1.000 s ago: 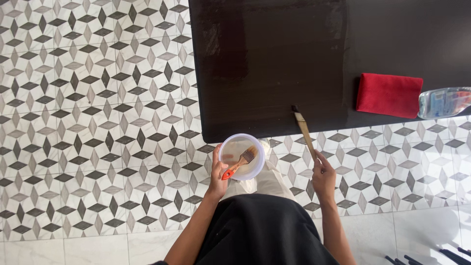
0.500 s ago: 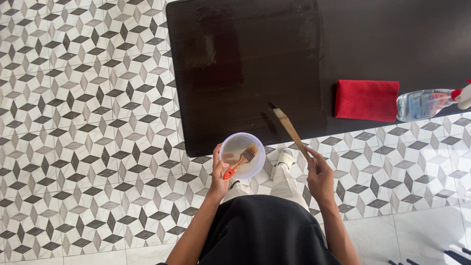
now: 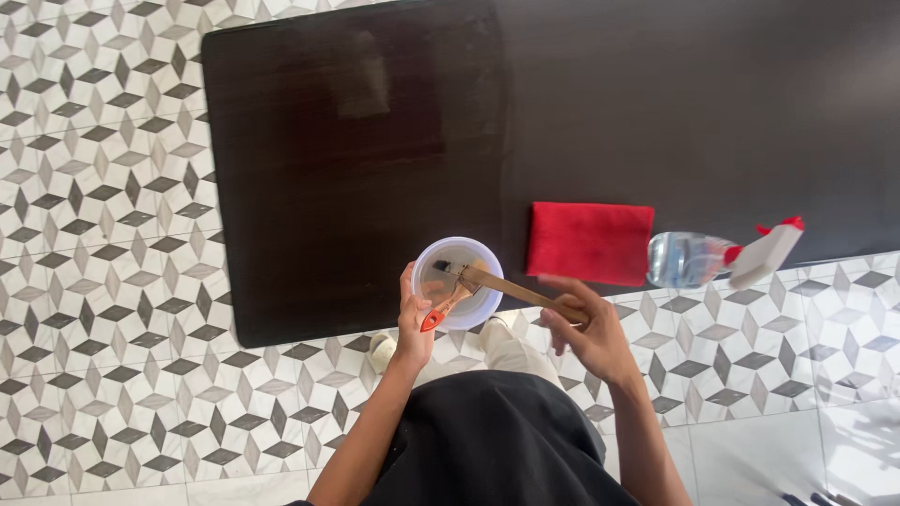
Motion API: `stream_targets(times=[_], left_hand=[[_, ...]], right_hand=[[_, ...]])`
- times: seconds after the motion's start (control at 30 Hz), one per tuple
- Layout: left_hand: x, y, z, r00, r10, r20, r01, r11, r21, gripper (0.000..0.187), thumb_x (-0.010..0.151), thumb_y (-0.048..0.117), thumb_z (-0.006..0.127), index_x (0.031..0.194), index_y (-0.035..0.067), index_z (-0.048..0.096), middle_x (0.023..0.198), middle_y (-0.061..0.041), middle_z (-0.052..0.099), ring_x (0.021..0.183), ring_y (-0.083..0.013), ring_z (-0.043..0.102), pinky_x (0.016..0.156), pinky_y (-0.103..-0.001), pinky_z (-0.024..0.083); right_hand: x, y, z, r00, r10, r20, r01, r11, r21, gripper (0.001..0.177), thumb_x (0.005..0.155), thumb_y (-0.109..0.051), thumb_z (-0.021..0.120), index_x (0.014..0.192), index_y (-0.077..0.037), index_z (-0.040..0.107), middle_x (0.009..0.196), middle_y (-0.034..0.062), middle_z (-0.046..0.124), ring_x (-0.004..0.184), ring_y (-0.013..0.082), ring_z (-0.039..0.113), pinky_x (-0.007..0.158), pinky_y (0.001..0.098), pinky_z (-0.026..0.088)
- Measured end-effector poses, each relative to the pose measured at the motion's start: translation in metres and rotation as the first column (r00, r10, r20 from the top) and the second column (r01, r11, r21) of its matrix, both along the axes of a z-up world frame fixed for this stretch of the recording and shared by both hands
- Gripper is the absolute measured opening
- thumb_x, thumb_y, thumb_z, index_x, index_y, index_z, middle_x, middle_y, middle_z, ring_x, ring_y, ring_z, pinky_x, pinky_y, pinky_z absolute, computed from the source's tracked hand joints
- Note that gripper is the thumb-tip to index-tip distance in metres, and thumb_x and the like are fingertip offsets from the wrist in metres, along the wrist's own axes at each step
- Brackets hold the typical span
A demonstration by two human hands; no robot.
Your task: The person applies a liquid to a dark tabletop using a brush and a container, then wipes the surface with a red cloth. They spray the table with a spray bottle and continue wiping the surface with the cloth.
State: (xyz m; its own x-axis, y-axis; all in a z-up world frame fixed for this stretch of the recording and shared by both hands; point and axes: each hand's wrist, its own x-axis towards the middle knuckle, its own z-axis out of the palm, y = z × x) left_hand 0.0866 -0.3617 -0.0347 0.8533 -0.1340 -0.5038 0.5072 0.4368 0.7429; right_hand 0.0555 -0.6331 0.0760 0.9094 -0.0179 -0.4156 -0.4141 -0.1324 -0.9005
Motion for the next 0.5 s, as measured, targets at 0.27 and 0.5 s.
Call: stream_targets(times=[0.27, 0.5], left_hand=[[0.039, -0.112, -0.001, 0.996, -0.039, 0.083, 0.048, 0.993, -0.105, 0.079, 0.078, 0.024, 0.051, 0.154, 0.014, 0.030, 0.144, -0.015, 0.044, 0.136, -0.0261, 0.046, 0.115, -0.046, 0.040], [0.094, -0.187, -0.001, 0.976, -0.194, 0.102, 0.201, 0.978, -0.061, 0.079, 0.078, 0.025, 0.053, 0.151, 0.018, 0.024, 0.139, -0.013, 0.043, 0.133, -0.0256, 0.049, 0.107, -0.049, 0.049]], right_hand=[[0.032, -0.055, -0.047, 1.000, -0.021, -0.006, 0.022, 0.976, 0.217, 0.085, 0.088, -0.014, 0.069, 0.159, -0.012, 0.022, 0.083, 0.0081, 0.059, 0.065, 0.0142, 0.065, 0.052, 0.0306, 0.060], [0.078, -0.097, -0.081, 0.952, -0.257, -0.164, 0.289, 0.933, 0.215, 0.059, 0.101, -0.012, 0.047, 0.157, -0.007, 0.028, 0.059, 0.0118, 0.063, 0.045, 0.0210, 0.065, 0.040, 0.0321, 0.056]])
